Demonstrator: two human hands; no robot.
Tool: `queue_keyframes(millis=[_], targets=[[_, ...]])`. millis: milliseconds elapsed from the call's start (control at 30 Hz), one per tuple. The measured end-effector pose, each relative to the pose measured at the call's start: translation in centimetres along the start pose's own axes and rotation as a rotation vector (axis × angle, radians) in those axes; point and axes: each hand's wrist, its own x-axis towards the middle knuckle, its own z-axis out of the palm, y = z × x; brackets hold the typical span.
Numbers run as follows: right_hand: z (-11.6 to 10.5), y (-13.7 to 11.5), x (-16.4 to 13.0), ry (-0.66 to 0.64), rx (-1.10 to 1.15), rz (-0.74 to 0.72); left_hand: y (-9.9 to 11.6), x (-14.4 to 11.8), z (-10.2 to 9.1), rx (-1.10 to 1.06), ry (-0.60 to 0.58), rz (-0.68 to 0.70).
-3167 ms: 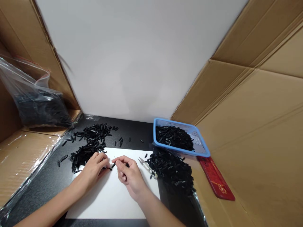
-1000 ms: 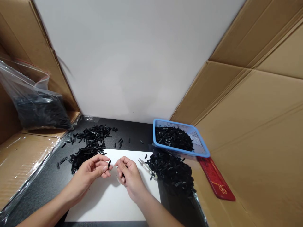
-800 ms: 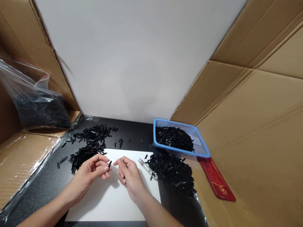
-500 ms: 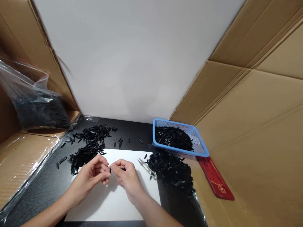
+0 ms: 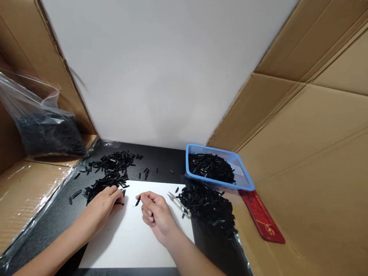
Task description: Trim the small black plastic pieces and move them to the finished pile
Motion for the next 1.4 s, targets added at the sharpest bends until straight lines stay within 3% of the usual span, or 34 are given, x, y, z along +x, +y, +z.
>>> queue_keyframes(millis=[167, 300, 400, 500, 600, 700, 967, 1400], targets=[[0.1, -0.1, 0.0, 0.006, 0.008, -0.001, -0.1, 0.1, 0.2, -0.020, 0.054, 0.042], [0.1, -0.2, 0.0, -0.004, 0.006, 0.003, 0.3, 0.1, -0.5, -0.159, 0.123, 0.050], [0.2, -0.2, -0.1, -0.005, 0.009, -0.005, 1.0, 0.1, -1.3, -0.422, 0.154, -0.072], [0.3, -0.2, -0.2, 0.006, -0.002, -0.030, 2.0, 0.1, -1.7, -0.828, 0.095, -0.207], [0.5, -0.2, -0.2, 0.032, -0.065, -0.031, 3.0, 0.1, -1.7, -1.196, -0.006, -0.252], [0.5, 0.0, -0.1, 0.088, -0.174, -0.039, 3.8, 0.0, -1.5, -1.379, -0.047, -0.274], [0.1, 0.5, 0.1, 0.091, -0.271, -0.117, 3.9, -0.1, -1.0, -1.461, -0.105, -0.289], [0.6, 0.2, -0.1, 0.104, -0.296, -0.093, 4.0, -0.2, -0.9, -1.400, -0.092, -0.276]])
